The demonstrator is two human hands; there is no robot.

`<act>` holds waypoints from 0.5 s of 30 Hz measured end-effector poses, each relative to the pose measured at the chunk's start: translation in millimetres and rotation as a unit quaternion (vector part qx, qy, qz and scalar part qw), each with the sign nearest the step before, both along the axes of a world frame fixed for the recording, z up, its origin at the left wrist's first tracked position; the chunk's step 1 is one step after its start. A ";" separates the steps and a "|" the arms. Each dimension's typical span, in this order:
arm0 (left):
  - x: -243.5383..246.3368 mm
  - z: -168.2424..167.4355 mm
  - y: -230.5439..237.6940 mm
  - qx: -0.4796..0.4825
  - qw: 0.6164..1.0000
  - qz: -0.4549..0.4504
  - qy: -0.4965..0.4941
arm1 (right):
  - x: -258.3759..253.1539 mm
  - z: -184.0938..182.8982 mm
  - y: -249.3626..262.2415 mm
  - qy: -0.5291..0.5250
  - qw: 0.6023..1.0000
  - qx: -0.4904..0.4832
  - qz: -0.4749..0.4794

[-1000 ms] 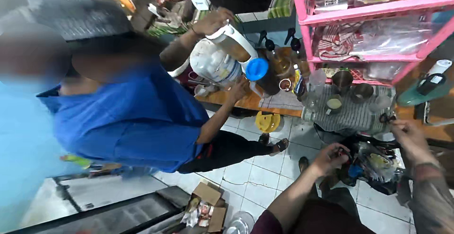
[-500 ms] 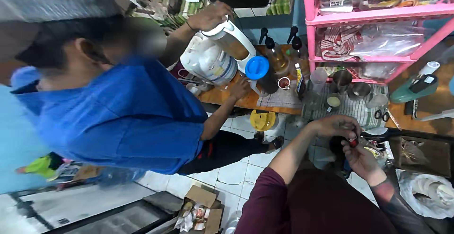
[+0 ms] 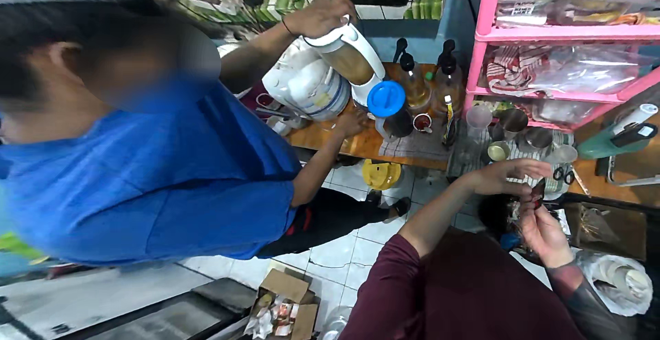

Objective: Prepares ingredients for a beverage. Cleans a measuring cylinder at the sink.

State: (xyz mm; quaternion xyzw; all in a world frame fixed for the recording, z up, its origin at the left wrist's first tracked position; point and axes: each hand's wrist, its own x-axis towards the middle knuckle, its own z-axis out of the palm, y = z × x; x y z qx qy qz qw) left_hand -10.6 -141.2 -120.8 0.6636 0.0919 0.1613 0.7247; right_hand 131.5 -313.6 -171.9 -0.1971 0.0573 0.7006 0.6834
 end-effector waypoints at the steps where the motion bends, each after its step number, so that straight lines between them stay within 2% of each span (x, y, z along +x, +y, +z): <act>1: -3.7 -0.6 -0.7 -0.005 0.999 0.042 0.021 | 2.3 -0.6 3.2 0.004 1.000 0.004 -0.012; 5: -20.9 -11.0 -9.9 -0.031 0.984 0.175 0.026 | 14.6 -0.1 13.5 -0.042 0.998 0.004 -0.047; 15: -39.6 -22.5 -34.7 -0.046 0.939 0.336 0.057 | 49.3 -1.6 40.0 -0.183 0.974 -0.063 -0.122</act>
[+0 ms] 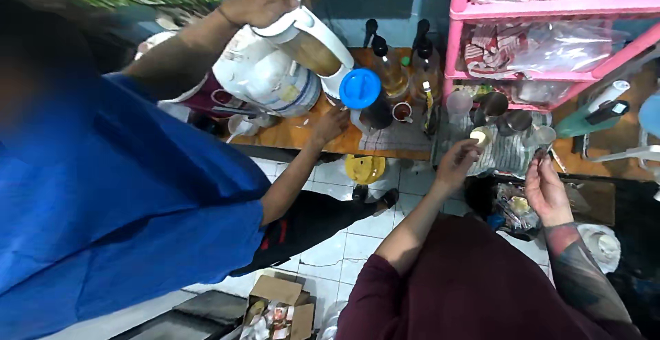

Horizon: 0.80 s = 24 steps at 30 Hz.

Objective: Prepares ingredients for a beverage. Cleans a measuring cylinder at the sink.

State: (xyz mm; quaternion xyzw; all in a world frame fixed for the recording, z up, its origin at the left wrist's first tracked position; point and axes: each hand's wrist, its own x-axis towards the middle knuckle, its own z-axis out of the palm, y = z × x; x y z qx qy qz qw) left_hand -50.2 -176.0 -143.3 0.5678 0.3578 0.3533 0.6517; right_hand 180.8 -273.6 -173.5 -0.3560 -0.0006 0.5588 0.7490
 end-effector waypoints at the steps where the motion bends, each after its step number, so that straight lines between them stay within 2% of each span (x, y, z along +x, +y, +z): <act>1: 0.3 -4.6 0.2 0.008 1.000 0.026 -0.006 | 2.5 -1.9 2.5 -0.008 1.000 -0.004 -0.005; 4: -1.7 -7.0 -1.4 0.015 0.997 0.074 -0.001 | 7.3 -7.4 7.9 -0.018 1.000 -0.001 -0.009; 12: -21.8 -1.2 -6.8 0.073 0.989 0.126 0.011 | 8.0 -12.7 2.2 -0.015 1.000 0.006 0.002; 18: -31.0 -24.3 -28.5 0.069 0.986 0.147 0.023 | 12.0 -12.9 -6.9 -0.046 0.999 0.006 -0.006; 24: -44.6 -62.0 -65.3 0.054 0.988 0.132 0.062 | 21.8 -36.8 -22.6 -0.048 0.999 0.010 -0.024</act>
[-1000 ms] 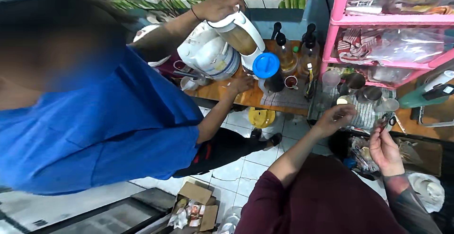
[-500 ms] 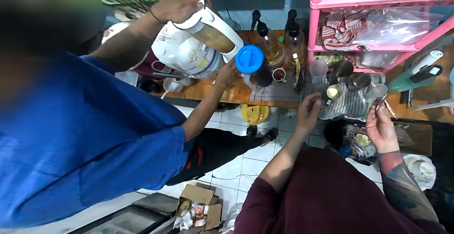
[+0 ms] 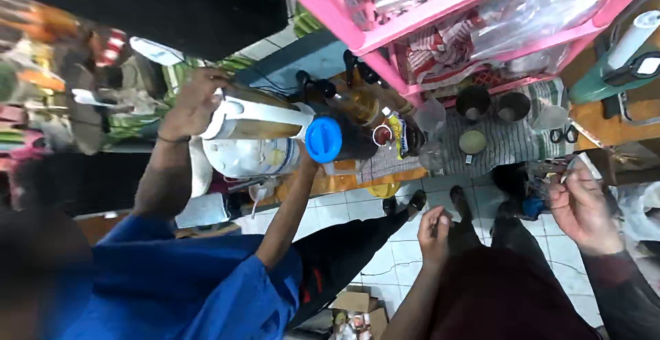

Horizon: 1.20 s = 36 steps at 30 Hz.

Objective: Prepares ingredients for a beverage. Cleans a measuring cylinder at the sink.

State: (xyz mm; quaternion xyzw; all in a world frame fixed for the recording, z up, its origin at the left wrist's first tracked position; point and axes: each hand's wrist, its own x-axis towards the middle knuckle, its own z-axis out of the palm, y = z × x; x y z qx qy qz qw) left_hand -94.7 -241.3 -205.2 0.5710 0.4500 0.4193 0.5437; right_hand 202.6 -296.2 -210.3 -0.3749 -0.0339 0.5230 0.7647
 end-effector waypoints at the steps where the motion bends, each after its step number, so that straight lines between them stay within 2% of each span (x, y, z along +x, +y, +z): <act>1: -2.8 -5.6 -3.2 -0.006 1.000 -0.007 0.006 | 2.0 -6.6 -2.0 0.006 1.000 0.005 -0.004; 7: -18.7 -35.1 -20.0 -0.039 0.993 -0.065 0.092 | 3.5 -38.7 -21.7 0.028 0.999 0.010 -0.022; 11: -26.1 -66.9 -36.1 -0.097 0.972 -0.132 0.167 | 4.0 -58.5 -34.2 0.028 0.999 0.022 -0.024; 14: -17.5 -75.2 -49.2 -0.127 0.960 -0.165 0.187 | 5.6 -67.6 -41.8 0.020 1.000 0.019 -0.011; 20: 26.4 -47.9 -33.8 -0.053 0.973 -0.172 0.143 | 8.4 -46.7 -23.3 -0.010 0.998 -0.055 0.008; 24: 53.5 -25.0 0.2 0.031 0.990 -0.092 0.099 | 9.9 -31.8 5.3 -0.049 0.996 -0.066 0.039; 26: 65.0 -11.6 23.7 0.037 0.992 -0.072 0.099 | 8.3 -22.6 22.6 -0.098 0.990 -0.080 0.067; 29: 80.2 13.6 55.9 0.040 0.992 -0.070 0.096 | 1.7 -22.8 59.7 -0.159 0.981 -0.092 0.057; 32: 87.3 33.5 71.3 0.048 0.995 -0.073 0.056 | -7.5 -20.7 80.4 -0.143 0.987 -0.071 0.028; 34: 89.6 38.4 73.1 0.049 0.995 -0.084 0.038 | -8.8 -12.8 75.8 -0.115 0.992 -0.058 0.008; 36: 89.5 33.8 79.8 0.087 0.994 -0.061 -0.009 | -12.2 -1.1 59.3 -0.113 0.992 -0.050 0.030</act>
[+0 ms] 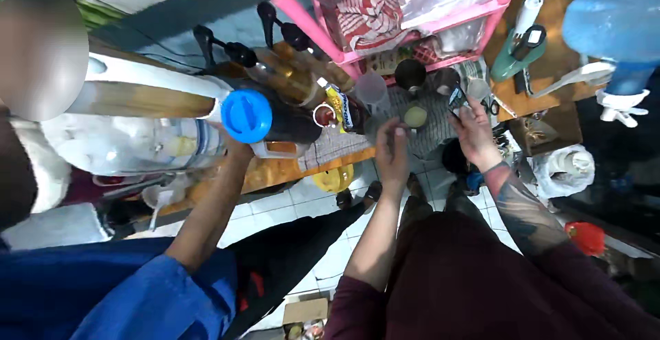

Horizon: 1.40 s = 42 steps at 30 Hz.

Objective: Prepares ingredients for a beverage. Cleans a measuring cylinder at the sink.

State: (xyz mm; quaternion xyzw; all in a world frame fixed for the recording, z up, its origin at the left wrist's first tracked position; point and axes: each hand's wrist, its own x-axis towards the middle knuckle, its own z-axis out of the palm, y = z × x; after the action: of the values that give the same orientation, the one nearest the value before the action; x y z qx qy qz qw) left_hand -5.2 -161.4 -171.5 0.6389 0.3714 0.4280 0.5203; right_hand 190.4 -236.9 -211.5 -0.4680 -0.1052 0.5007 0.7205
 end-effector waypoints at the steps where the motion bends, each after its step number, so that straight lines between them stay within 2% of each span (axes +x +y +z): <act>1: -6.0 -2.8 3.6 0.017 0.999 0.024 -0.018 | -3.3 1.6 -3.8 -0.002 1.000 0.005 0.013; 6: -64.5 -14.6 2.0 0.028 0.984 0.178 0.013 | -32.3 12.2 34.6 -0.012 0.999 0.016 0.033; 9: -84.2 -23.9 17.5 0.050 0.977 0.209 0.012 | -57.5 17.3 58.9 -0.115 0.988 0.009 0.106; 11: -91.7 -15.3 29.9 0.062 0.981 0.173 0.060 | -68.1 18.7 74.5 -0.226 0.962 0.003 0.156; 14: -88.9 -1.9 44.6 0.078 0.980 0.112 0.146 | -72.4 21.3 95.1 -0.436 0.868 -0.005 0.237; 17: -81.4 -6.7 50.4 0.099 0.970 0.066 0.213 | -72.6 27.6 110.6 -0.578 0.757 -0.002 0.305; 21: -75.2 -13.8 54.1 0.076 0.963 0.042 0.255 | -72.8 37.3 122.1 -0.654 0.659 0.021 0.370; 24: -75.8 -30.5 58.4 0.082 0.968 0.037 0.233 | -73.8 39.8 125.7 -0.672 0.627 0.044 0.392; 27: -75.8 -40.8 61.1 0.087 0.972 0.047 0.212 | -77.0 41.6 126.7 -0.670 0.628 0.049 0.393; 32: -73.3 -43.0 63.7 0.043 0.979 0.061 0.188 | -76.0 34.6 122.8 -0.641 0.672 0.027 0.371; 39: -70.0 -39.3 68.1 -0.008 0.976 0.053 0.212 | -78.7 21.2 119.5 -0.602 0.730 0.023 0.322; 42: -68.5 -34.3 68.2 -0.026 0.979 0.045 0.197 | -79.2 19.7 120.5 -0.593 0.740 0.027 0.316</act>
State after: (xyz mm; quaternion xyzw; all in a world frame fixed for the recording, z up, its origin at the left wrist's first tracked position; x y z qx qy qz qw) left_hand -73.7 -93.2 -205.7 0.6796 0.5061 0.3067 0.4336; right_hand 111.1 -116.5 -191.8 -0.5904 -0.6670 0.3179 0.3248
